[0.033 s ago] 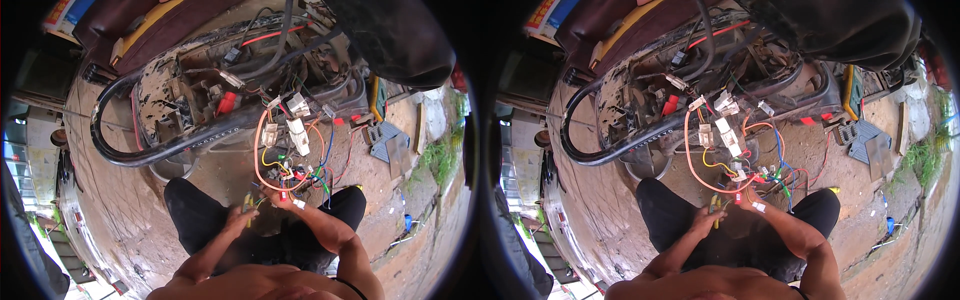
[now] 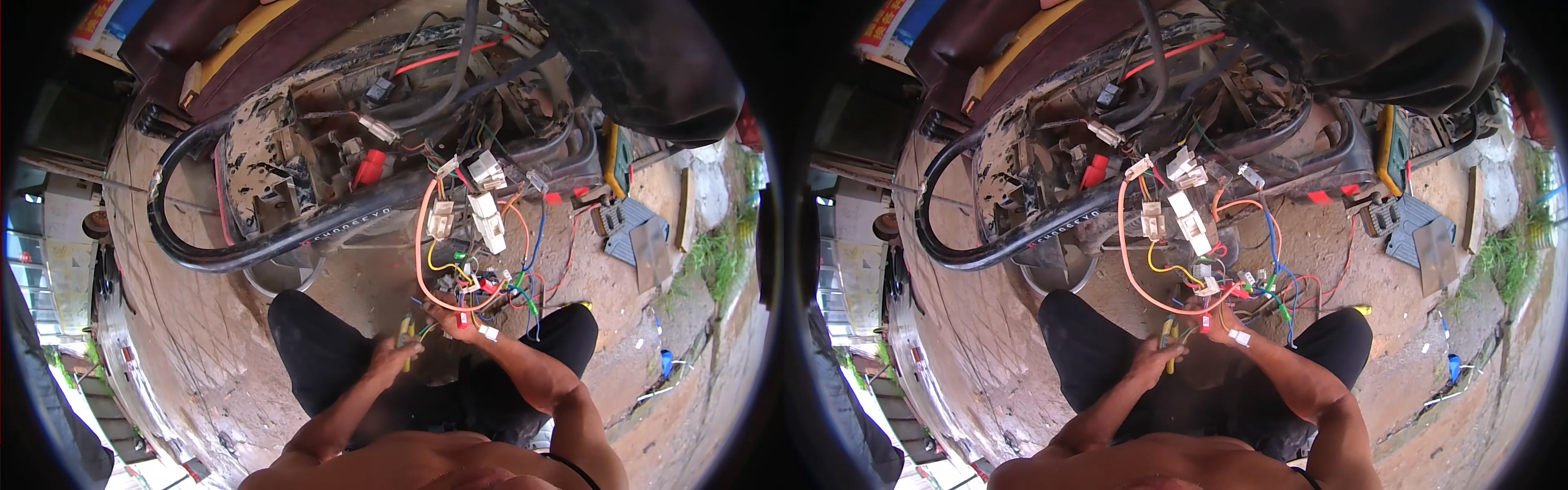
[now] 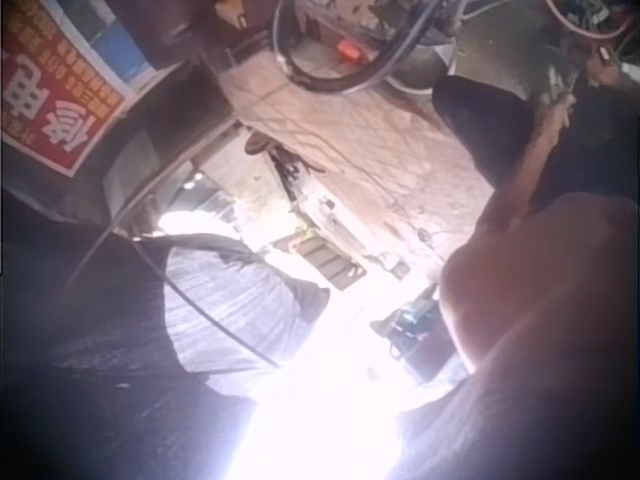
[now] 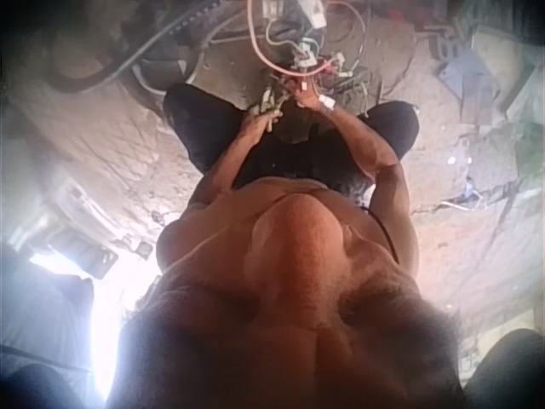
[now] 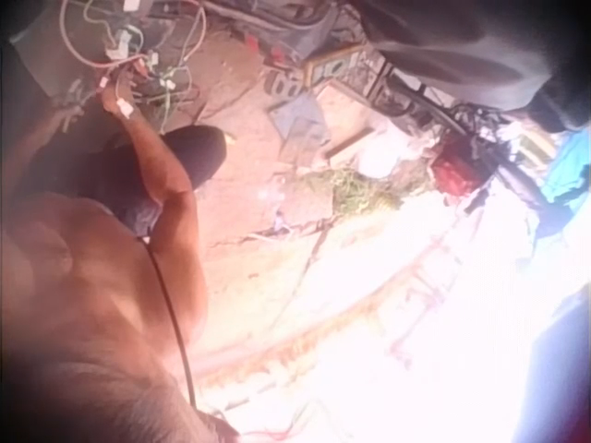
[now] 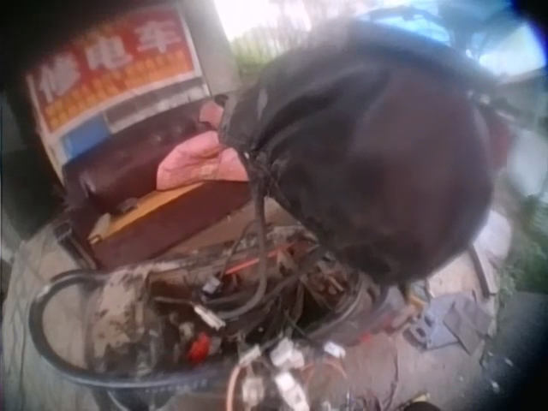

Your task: The person repairs electric scooter wiring by cutting and stripping wires using pliers, connecting wire ends together by hand, and plugging wire harness connectors into each other.

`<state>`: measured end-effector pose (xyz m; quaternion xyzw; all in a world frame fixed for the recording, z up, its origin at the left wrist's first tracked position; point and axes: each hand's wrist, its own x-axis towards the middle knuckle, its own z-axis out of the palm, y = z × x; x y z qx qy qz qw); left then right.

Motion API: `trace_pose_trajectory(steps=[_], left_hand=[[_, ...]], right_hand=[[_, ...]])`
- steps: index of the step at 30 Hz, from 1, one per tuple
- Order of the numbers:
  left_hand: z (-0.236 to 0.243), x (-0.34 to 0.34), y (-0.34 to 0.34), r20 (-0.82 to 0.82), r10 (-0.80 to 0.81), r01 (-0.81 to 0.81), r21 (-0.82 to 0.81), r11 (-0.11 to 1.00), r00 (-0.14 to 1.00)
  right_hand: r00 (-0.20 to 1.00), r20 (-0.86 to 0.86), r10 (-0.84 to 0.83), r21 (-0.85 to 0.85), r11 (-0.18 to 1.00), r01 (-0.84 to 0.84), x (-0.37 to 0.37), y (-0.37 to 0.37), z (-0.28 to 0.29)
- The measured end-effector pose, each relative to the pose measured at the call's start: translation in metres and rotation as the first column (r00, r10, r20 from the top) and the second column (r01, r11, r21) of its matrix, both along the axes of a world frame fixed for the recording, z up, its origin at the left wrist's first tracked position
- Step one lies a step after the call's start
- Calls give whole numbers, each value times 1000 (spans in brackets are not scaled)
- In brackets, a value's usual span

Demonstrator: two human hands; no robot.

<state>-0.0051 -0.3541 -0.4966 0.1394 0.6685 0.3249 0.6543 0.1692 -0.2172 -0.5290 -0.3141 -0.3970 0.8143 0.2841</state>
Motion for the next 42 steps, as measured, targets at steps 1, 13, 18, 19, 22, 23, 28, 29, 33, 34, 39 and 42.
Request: trace_pose_trajectory(steps=[1,13,18,19,22,23,28,29,33,34,39,42], left_hand=[[0,1,-1,-10,-67,67,-24,997,998],[18,-5,1,27,-79,75,124,989,997],[17,-6,-1,40,-105,95,196,976,994],[17,-6,-1,37,-120,111,191,975,992],[20,-5,-3,-27,-152,154,200,968,988],[21,-4,-3,-26,-151,153,198,968,988],[16,-3,-6,-59,-131,142,240,960,990],[16,-4,-6,-58,-130,140,238,961,990],[17,-3,-6,-187,-206,246,223,943,960],[18,-2,-6,-244,-206,262,225,938,948],[38,5,6,-400,-308,393,152,907,863],[33,6,3,-482,-301,420,159,893,823]], right_hand=[[995,85,46,104,993,-55,1,-1,-7],[986,98,136,-190,975,-115,-1,7,-1],[975,140,171,-155,977,-149,-2,9,2],[973,141,182,-120,979,-166,2,6,-4],[957,166,236,-52,972,-230,3,5,-9],[942,193,274,-20,961,-276,2,6,-7],[963,147,225,-54,974,-219,1,7,3],[978,102,180,-53,983,-175,0,7,4],[959,189,210,-54,978,-204,-1,9,9],[954,209,214,-23,977,-214,-2,9,7],[945,256,206,98,967,-237,3,9,-3],[940,263,218,137,956,-260,5,8,-7]])
